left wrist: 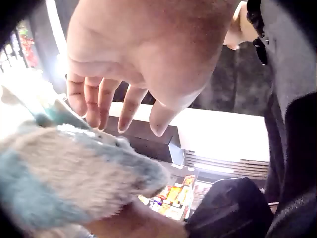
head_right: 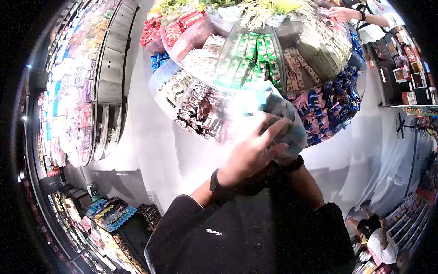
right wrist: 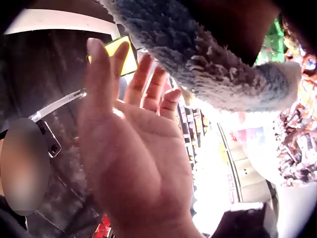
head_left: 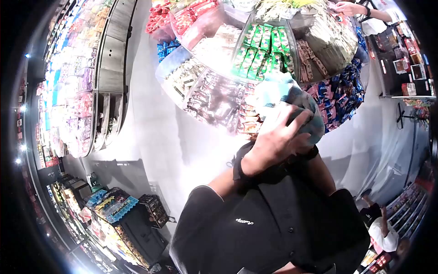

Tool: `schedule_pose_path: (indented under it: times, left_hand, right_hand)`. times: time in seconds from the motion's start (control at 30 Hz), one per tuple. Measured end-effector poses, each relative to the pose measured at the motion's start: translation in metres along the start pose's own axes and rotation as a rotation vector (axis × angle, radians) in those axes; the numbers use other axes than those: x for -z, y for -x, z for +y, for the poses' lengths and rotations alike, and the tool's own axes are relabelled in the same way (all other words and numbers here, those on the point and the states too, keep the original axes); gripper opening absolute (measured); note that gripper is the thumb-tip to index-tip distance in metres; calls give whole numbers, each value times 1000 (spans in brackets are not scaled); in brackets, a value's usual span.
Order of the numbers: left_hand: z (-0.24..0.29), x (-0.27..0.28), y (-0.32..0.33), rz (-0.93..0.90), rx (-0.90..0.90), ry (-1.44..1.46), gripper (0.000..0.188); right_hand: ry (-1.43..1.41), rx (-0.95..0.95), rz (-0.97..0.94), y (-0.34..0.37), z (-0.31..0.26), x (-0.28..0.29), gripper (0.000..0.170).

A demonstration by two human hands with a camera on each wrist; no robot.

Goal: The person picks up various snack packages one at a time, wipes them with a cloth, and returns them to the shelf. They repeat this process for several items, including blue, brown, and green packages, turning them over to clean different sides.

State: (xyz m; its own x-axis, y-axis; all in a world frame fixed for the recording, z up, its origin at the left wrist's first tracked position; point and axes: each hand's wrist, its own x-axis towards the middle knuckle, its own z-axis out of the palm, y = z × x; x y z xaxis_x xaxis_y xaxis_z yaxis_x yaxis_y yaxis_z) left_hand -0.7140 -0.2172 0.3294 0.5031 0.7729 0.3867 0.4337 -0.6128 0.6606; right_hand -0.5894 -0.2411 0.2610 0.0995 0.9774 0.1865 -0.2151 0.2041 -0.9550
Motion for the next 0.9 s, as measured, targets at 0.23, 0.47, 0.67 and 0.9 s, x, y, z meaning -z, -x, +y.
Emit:
schedule_pose_path:
  times: [0.23,0.47,0.67,0.9]
  left_hand:
    - [-30,-12,-9,-10,-83,58,40]
    - [-39,4,-43,189,-249,95,33]
    - [-74,4,-53,-94,-242,42,29]
    - [-176,-16,-57,183,407,83,26]
  right_hand:
    - [-70,-275,13,13,-7,15,56]
    - [-248,-325,107,-2,-6,6,59]
    - [-585,-394,57,18,24,37,50]
    - [-1291,-525,37,27,28,53,49]
